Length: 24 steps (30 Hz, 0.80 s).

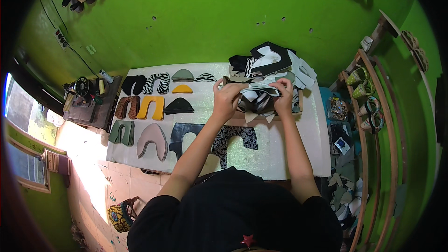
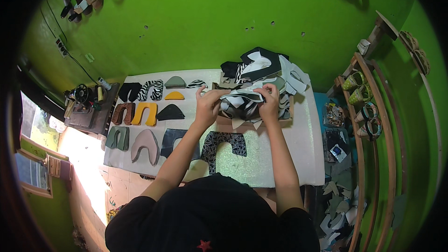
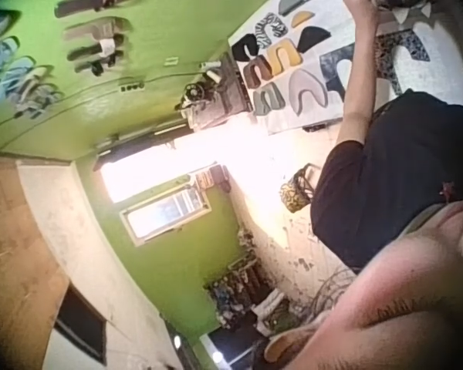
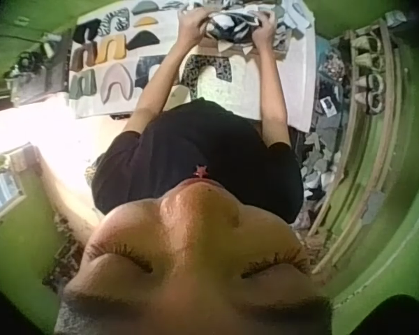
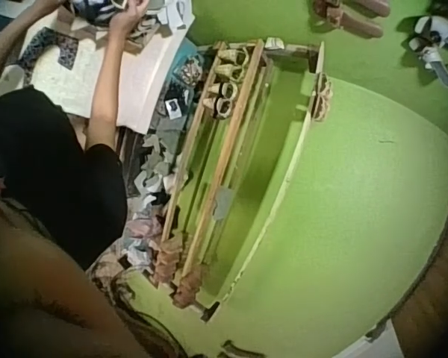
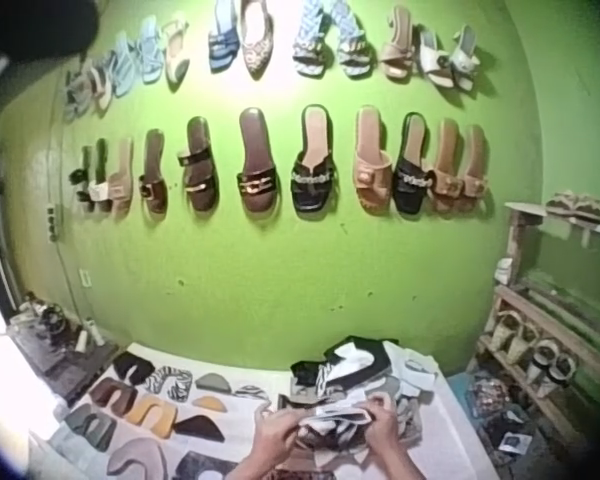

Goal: Sorting and organizing various cut leather shoe components on a work table.

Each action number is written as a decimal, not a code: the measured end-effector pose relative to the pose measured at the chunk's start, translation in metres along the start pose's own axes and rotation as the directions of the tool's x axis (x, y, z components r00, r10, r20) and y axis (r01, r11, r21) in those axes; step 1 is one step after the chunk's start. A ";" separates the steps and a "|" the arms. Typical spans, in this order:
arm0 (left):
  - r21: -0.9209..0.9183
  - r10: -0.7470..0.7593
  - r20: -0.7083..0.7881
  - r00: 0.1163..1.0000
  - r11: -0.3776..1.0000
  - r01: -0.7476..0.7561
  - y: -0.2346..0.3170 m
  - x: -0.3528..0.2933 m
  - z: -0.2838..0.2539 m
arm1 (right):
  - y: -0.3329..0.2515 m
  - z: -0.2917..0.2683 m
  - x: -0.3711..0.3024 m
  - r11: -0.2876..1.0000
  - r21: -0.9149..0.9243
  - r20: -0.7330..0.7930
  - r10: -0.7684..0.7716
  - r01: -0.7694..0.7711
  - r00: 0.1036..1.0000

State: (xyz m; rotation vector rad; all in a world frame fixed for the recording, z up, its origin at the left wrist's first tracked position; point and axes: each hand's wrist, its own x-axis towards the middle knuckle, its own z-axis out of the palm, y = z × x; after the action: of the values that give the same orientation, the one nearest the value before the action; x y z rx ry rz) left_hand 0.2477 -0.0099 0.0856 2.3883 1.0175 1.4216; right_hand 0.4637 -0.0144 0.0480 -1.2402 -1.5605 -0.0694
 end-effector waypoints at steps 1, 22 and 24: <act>0.001 0.000 -0.001 1.000 1.000 0.000 -0.001 0.000 -0.002 | -0.002 -0.001 0.003 1.000 0.001 0.000 -0.001 0.001 1.000; -0.842 -0.623 0.156 0.767 0.322 0.433 -0.018 -0.029 0.005 | -0.001 0.003 0.000 0.723 0.489 0.195 0.455 -0.488 0.869; -0.841 -0.634 0.189 0.750 0.289 0.456 -0.019 -0.033 0.007 | 0.002 -0.002 0.001 0.723 0.478 0.176 0.478 -0.499 0.860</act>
State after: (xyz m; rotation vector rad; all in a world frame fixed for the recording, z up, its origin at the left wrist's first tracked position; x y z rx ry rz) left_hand 0.2343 -0.0150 0.0497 1.0128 0.7479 1.3709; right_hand 0.4666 -0.0144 0.0491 -1.1781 -1.1214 0.6834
